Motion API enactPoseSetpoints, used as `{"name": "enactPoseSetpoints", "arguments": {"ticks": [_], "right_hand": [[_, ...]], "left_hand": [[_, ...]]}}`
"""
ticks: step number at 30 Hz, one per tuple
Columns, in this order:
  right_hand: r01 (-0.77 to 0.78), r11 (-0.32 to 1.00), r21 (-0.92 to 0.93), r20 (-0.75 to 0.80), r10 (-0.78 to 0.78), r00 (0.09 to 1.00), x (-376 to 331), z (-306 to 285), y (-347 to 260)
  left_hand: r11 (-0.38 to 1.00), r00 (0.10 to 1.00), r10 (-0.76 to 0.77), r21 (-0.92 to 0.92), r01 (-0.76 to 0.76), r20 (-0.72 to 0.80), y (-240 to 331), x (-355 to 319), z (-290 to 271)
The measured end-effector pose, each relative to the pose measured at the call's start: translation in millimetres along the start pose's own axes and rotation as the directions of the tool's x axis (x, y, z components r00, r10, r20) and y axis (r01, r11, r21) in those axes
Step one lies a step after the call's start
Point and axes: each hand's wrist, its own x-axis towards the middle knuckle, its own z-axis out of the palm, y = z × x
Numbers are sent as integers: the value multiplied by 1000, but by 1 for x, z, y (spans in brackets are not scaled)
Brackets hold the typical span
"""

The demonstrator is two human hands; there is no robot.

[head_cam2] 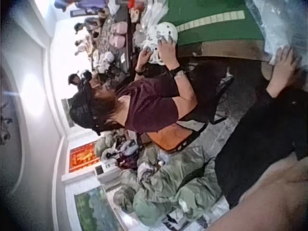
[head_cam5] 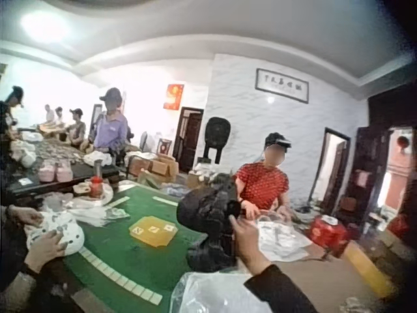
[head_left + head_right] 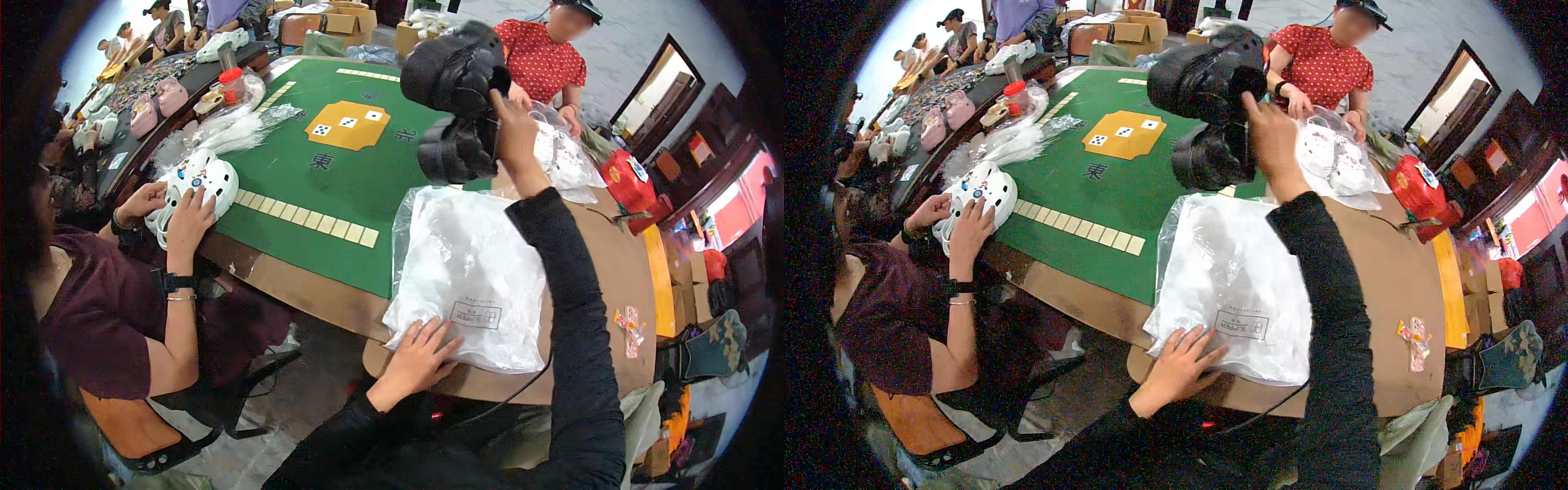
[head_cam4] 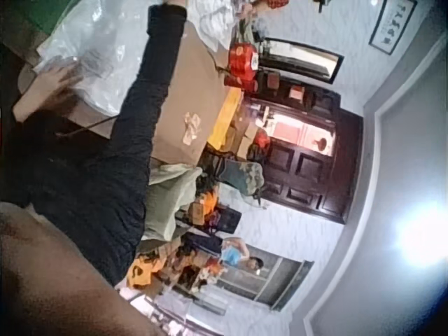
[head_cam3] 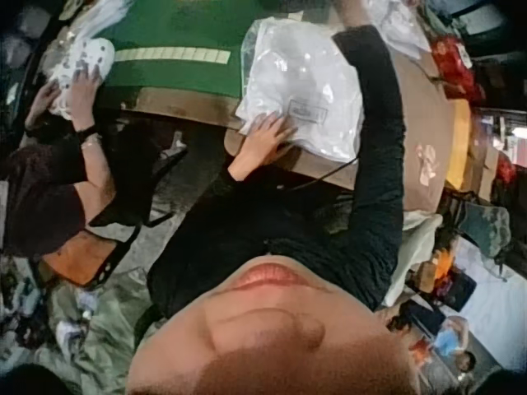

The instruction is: The recorder is packing several pairs of foam clogs into individual plastic bags and then placing them into a larger transport bag.

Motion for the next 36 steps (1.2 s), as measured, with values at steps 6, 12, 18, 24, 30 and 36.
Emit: {"name": "enactPoseSetpoints", "arguments": {"ticks": [6,12,18,24,30,36], "right_hand": [[525,848,64,168,-528,832,-44,-111,26],[707,640,300,388,-759,523,-141,-149,11],[113,925,364,719,-356,597,-194,-186,-1],[-664,726,179,680,396,617,-229,-222,-48],[-642,749,164,767,312,561,-226,-205,-54],[-702,706,91,917,216,336,-220,-165,-31]], "left_hand": [[1000,999,-10,17,11,-41,4,0,8],[999,1000,3,37,-2,-22,4,-2,9],[997,999,46,55,-47,9,7,3,3],[997,999,31,71,-33,30,9,6,2],[992,999,44,114,-44,4,7,0,4],[993,998,64,101,-64,4,12,5,2]]}}
